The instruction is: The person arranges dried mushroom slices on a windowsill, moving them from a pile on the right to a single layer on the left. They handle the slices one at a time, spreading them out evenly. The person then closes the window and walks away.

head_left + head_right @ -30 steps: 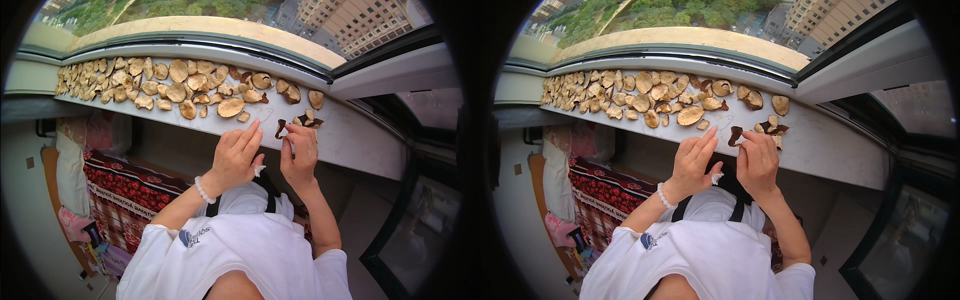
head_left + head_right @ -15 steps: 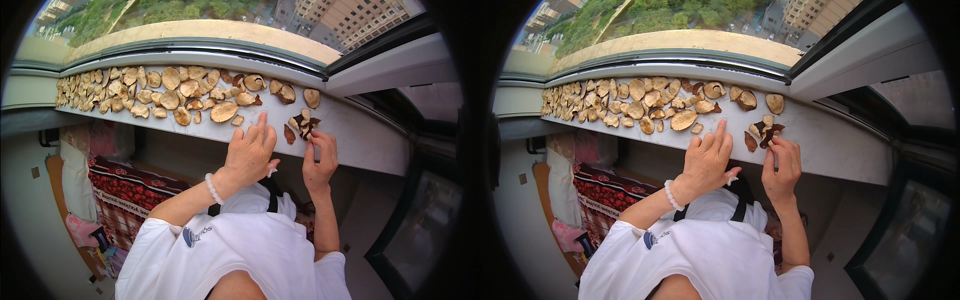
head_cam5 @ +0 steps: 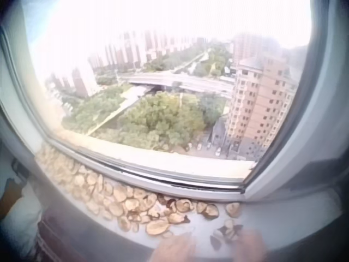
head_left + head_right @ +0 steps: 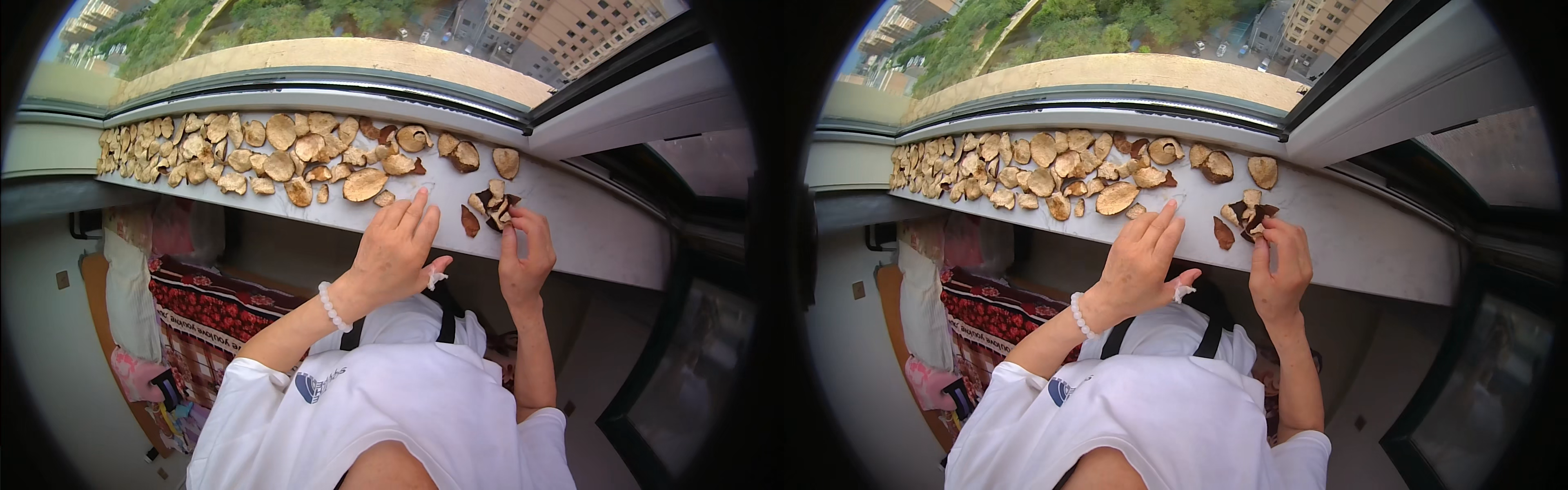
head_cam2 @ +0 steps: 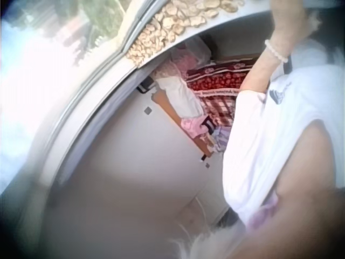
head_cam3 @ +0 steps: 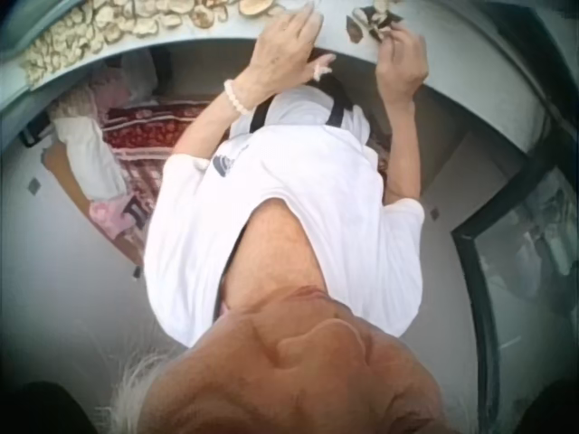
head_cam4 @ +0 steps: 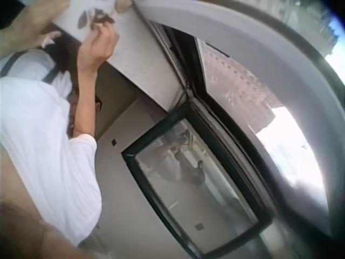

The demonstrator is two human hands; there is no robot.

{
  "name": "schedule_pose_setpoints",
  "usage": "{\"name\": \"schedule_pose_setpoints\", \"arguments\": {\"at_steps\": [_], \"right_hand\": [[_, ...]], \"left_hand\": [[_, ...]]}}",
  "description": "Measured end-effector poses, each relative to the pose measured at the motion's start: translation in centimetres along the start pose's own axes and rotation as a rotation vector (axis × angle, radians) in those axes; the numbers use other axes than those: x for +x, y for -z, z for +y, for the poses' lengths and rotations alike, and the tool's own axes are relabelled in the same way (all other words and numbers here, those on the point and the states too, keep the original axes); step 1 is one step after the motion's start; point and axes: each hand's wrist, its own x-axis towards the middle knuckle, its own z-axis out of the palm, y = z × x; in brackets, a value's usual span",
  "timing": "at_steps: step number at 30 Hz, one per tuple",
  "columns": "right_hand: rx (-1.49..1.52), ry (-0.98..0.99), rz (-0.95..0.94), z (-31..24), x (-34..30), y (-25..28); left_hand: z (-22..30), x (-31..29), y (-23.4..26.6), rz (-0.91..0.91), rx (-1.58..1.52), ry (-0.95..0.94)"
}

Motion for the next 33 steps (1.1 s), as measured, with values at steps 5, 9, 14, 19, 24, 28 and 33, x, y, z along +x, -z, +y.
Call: {"name": "schedule_pose_setpoints", "arguments": {"at_steps": [5, 9, 14, 19, 24, 28, 33], "right_hand": [[0.002, -0.021, -0.025, 0.3, -0.4, 0.1], [0.021, -0.102, -0.027, 0.8, -1.1, 0.4], [0.029, -0.084, -0.012, 0.8, -1.2, 0.9], [0.023, -0.059, 0.016, 0.6, -1.0, 0.8], [0.036, -0.119, 0.03, 1.7, -1.9, 0.8], [0.043, -0.149, 0.04, 1.7, -2.2, 1.1], [0.044, -0.157, 0.019, 1.5, -1.7, 1.1]], "left_hand": [[0.0, 1.3, -0.1, -0.055, 0.073, -0.006], [0.0, 1.8, -0.1, -0.082, 0.075, 0.014], [0.5, 1.9, -0.6, -0.115, 0.133, 0.0], [-0.2, 1.8, 1.1, -0.155, 0.003, 0.019], [-0.6, 1.8, 1.6, -0.066, -0.122, 0.014], [-0.8, 1.1, 1.2, 0.032, -0.237, 0.001], [-0.8, 0.3, 0.4, 0.201, -0.496, 0.127]]}}
